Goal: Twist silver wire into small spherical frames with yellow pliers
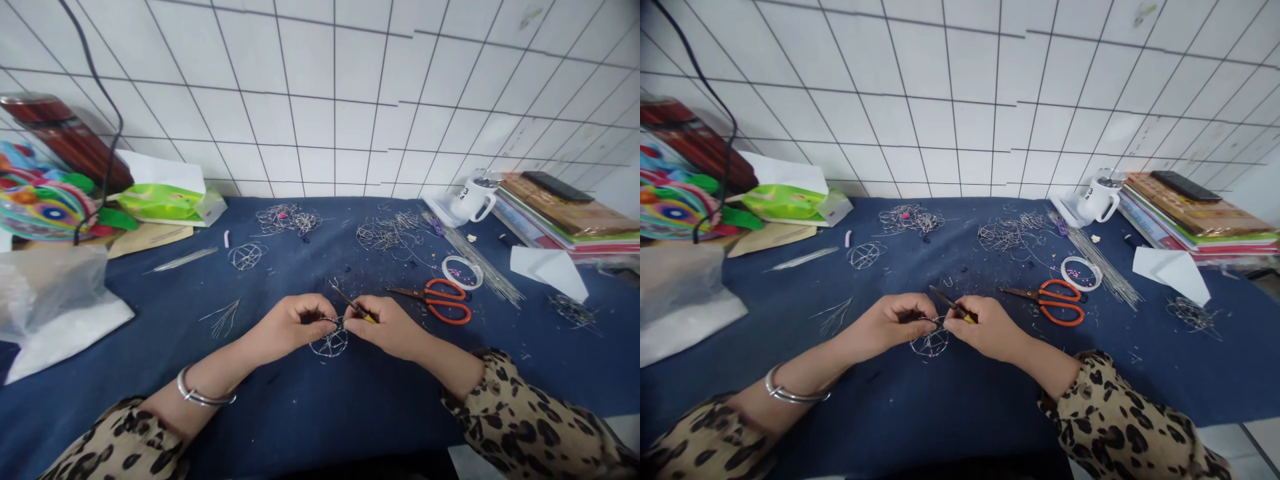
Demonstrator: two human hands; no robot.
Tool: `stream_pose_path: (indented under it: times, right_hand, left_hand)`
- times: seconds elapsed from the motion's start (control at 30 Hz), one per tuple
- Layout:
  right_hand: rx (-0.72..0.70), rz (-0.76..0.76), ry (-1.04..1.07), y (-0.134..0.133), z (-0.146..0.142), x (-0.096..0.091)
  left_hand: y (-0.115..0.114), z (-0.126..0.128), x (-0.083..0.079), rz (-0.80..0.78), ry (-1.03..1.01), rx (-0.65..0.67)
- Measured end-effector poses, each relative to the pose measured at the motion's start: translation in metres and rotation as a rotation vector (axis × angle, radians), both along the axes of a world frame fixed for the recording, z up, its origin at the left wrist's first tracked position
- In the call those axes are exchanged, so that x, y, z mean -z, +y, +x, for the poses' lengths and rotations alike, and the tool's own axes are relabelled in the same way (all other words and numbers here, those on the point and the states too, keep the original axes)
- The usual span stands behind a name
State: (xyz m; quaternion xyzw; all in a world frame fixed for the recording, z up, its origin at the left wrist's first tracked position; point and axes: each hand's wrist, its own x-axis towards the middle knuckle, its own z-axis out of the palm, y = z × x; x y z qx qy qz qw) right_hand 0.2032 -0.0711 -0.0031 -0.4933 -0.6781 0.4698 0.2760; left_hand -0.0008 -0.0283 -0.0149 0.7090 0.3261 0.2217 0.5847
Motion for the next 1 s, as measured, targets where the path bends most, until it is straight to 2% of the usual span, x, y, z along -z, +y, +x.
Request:
stream_pose_path:
  times: [0.17, 0.4, 0.53, 0.73, 1.0]
  right_hand:
    - [-0.011, 0.095, -0.084, -0.001, -0.001, -0.002]
    - [-0.001, 0.442, -0.188, -0.001, -0.003, 0.006]
    - [0.002, 0.563, -0.233, -0.002, -0.003, 0.010]
    - [-0.010, 0.556, -0.254, -0.002, -0.002, 0.010]
    - [-0.015, 0.441, -0.206, -0.002, -0.005, 0.011]
  left_hand:
    - [-0.001, 0.002, 0.002, 0.038, -0.001, 0.023]
    - [-0.003, 0.004, 0.005, 0.128, 0.021, 0.013]
    - [-0.003, 0.007, 0.006, 0.127, 0.014, 0.036]
    - [-0.003, 0.005, 0.008, 0.051, -0.038, 0.048]
    - [-0.001, 0.003, 0.010, -0.084, -0.105, 0.041]
